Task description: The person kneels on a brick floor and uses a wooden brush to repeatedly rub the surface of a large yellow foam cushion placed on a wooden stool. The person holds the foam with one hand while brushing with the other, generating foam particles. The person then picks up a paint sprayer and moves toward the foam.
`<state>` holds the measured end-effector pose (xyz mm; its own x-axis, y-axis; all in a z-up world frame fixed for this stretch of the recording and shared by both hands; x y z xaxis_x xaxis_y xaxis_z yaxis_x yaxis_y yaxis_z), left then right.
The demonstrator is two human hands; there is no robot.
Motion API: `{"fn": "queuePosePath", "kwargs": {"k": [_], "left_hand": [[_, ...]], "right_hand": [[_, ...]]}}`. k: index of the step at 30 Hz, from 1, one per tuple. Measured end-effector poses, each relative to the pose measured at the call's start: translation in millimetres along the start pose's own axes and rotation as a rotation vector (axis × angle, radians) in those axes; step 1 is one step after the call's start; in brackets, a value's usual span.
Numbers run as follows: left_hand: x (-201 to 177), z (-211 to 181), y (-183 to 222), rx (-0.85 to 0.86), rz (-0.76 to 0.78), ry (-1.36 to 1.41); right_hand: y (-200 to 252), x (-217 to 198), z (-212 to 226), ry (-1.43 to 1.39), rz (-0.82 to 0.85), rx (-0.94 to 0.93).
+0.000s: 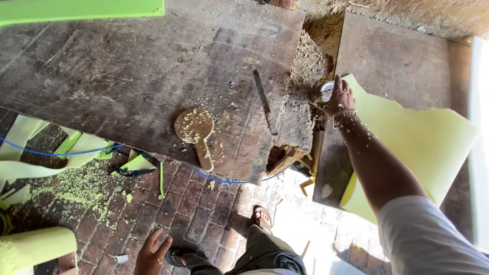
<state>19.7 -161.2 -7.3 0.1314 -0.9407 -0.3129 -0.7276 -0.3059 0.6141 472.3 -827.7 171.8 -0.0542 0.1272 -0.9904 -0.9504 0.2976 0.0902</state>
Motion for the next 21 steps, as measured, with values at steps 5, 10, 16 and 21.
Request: {"fn": "queuePosePath", "kwargs": {"k": [5,10,16,21], "left_hand": [[29.5,-38.5,40.6,-0.035,-0.010,-0.093],[59.6,-68.5,85.4,-0.031,-0.045,-0.175],[85.5,-91.8,124.9,-0.151,-0.061,-0.032],[167.4,-162.7,119.6,0.077,0.161,0.171]], "right_hand": [[-48.2,30.7,-15.7,0.025,0.197,-0.010],[-57.6,37.1,-10.3,0.162,0.142,-0.063],[-2.7,-78.9,0.7,-0.054,-0.027,-0.026],[74.3,-192.0,46.2,-0.053,-0.052,-0.427]]}}
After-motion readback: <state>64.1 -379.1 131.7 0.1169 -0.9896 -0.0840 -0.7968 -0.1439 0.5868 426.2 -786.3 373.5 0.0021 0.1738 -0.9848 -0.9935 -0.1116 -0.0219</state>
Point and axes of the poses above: each hand's wrist, its own y-axis away from the middle knuckle, its own x-axis out of the palm, z = x × y, the point moved 5 cm from there along -y, towards the middle knuckle, and after that the axes turned 3 degrees about x, right-handed, at the moved point
